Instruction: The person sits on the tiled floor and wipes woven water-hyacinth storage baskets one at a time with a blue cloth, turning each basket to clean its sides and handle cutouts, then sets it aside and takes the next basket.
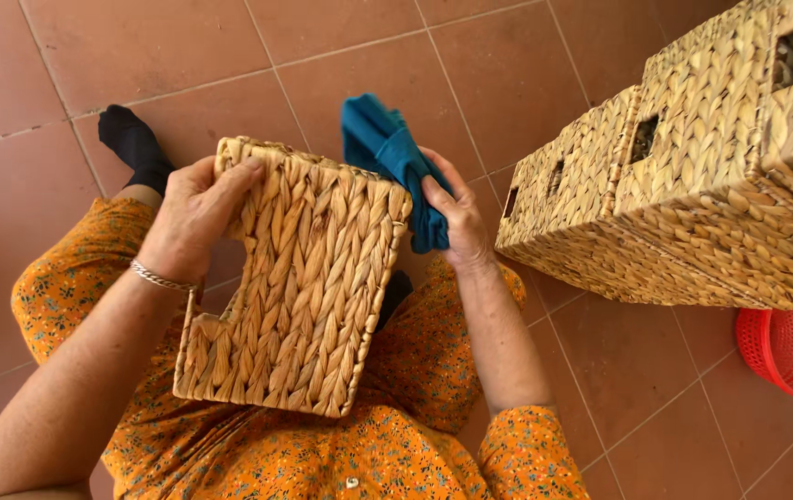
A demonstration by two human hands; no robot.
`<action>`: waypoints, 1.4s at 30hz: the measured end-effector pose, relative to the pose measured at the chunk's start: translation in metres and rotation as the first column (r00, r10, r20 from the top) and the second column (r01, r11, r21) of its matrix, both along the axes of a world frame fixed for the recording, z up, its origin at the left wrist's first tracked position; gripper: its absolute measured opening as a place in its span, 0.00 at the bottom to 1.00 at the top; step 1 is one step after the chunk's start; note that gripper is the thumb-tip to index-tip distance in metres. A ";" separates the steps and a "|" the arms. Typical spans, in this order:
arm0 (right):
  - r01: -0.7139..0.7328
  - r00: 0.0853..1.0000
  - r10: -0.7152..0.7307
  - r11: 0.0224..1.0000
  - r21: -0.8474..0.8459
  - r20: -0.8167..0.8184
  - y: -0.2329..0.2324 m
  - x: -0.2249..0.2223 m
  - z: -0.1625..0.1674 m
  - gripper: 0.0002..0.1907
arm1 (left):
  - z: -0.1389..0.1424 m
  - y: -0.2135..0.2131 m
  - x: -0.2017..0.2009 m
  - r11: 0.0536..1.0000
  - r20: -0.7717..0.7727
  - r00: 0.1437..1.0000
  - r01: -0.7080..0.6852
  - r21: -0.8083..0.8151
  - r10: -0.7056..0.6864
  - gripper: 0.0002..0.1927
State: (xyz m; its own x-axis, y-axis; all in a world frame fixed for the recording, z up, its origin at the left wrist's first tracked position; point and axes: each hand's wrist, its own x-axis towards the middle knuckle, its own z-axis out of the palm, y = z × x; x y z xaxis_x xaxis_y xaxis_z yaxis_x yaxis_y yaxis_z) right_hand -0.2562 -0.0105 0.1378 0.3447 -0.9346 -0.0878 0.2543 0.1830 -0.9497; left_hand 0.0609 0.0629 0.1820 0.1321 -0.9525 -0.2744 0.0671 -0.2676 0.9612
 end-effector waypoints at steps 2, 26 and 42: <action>0.067 0.987 -0.077 0.995 0.074 0.141 0.005 0.000 -0.002 0.31 | 0.004 -0.007 -0.014 0.996 -0.015 0.999 -0.052 -0.074 0.051 0.19; -0.395 0.697 -0.039 0.813 -0.428 -0.716 0.066 0.034 -0.036 0.25 | -0.220 0.086 -0.001 0.962 -0.150 0.965 -0.181 0.202 0.213 0.20; -0.623 0.286 -0.656 0.427 -0.656 -0.699 -0.107 0.089 -0.114 0.22 | -0.244 0.045 -0.001 0.950 -0.043 0.966 -0.240 0.198 0.253 0.26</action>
State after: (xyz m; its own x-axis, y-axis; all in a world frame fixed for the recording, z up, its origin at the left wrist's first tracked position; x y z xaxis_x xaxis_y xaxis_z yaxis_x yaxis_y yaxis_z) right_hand -0.1675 -0.1179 0.0237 0.6166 -0.6796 0.3974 -0.7327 -0.6800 -0.0260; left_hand 0.0601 0.1078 -0.0620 0.3315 -0.8221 -0.4629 0.2164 -0.4113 0.8855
